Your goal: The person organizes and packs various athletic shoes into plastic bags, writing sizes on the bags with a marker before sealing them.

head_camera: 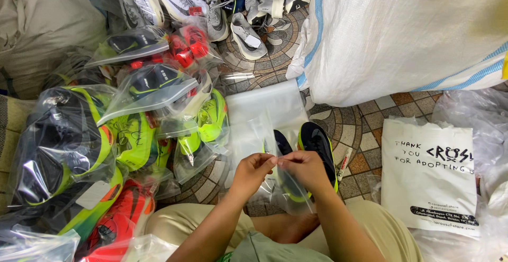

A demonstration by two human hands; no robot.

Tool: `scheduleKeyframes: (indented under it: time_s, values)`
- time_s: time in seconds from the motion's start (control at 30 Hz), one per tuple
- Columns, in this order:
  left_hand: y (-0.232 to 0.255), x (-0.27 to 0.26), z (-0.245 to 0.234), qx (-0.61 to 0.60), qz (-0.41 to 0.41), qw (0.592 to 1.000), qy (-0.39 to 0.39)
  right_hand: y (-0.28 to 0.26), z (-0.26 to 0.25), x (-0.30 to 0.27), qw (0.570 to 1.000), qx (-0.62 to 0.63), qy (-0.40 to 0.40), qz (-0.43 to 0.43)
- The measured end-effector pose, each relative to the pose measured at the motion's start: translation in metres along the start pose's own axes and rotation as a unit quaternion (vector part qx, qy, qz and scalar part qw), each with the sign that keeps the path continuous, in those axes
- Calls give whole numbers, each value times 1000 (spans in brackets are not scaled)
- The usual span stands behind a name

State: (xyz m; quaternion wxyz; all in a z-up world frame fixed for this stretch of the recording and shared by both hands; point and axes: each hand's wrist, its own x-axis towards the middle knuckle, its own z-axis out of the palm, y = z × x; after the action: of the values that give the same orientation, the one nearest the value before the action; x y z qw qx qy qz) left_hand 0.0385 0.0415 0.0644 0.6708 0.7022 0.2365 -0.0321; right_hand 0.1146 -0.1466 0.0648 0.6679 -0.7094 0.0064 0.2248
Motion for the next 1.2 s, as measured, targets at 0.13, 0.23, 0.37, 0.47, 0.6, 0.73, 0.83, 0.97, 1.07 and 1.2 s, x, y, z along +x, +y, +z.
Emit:
scheduleKeyframes:
  time_s: [0.13, 0.23, 0.37, 0.47, 0.6, 0.73, 0.83, 0.97, 1.07, 1.2]
  values:
    - [27, -20, 6, -29, -49, 998, 19, 20, 16, 1, 999, -52, -4, -7]
    - [16, -18, 8, -57, -60, 996, 31, 38, 25, 7, 998, -65, -2, -17]
    - [11, -14, 10, -157, -118, 979, 51, 45, 35, 8, 996, -88, 16, -17]
    - [3, -11, 12, -244, -166, 954, 46, 31, 33, -1, 994, -104, 15, -10]
    - [-30, 2, 12, -335, -211, 918, 28, 41, 27, 8, 997, -75, -10, -5]
    - [-15, -2, 8, -358, -226, 906, 16, 3, 24, -9, 997, -65, -42, 16]
    - [-1, -9, 6, -371, -229, 900, 23, -10, 20, -14, 996, -20, -68, 55]
    - [-22, -1, 3, -167, -121, 978, 22, 12, 19, -5, 995, -60, -80, 3]
    - [-35, 1, -1, -31, -29, 999, 10, 11, 19, -7, 986, -118, -100, -64]
    - [-35, 4, -7, 218, 142, 965, 21, 12, 18, -4, 962, -199, -92, -161]
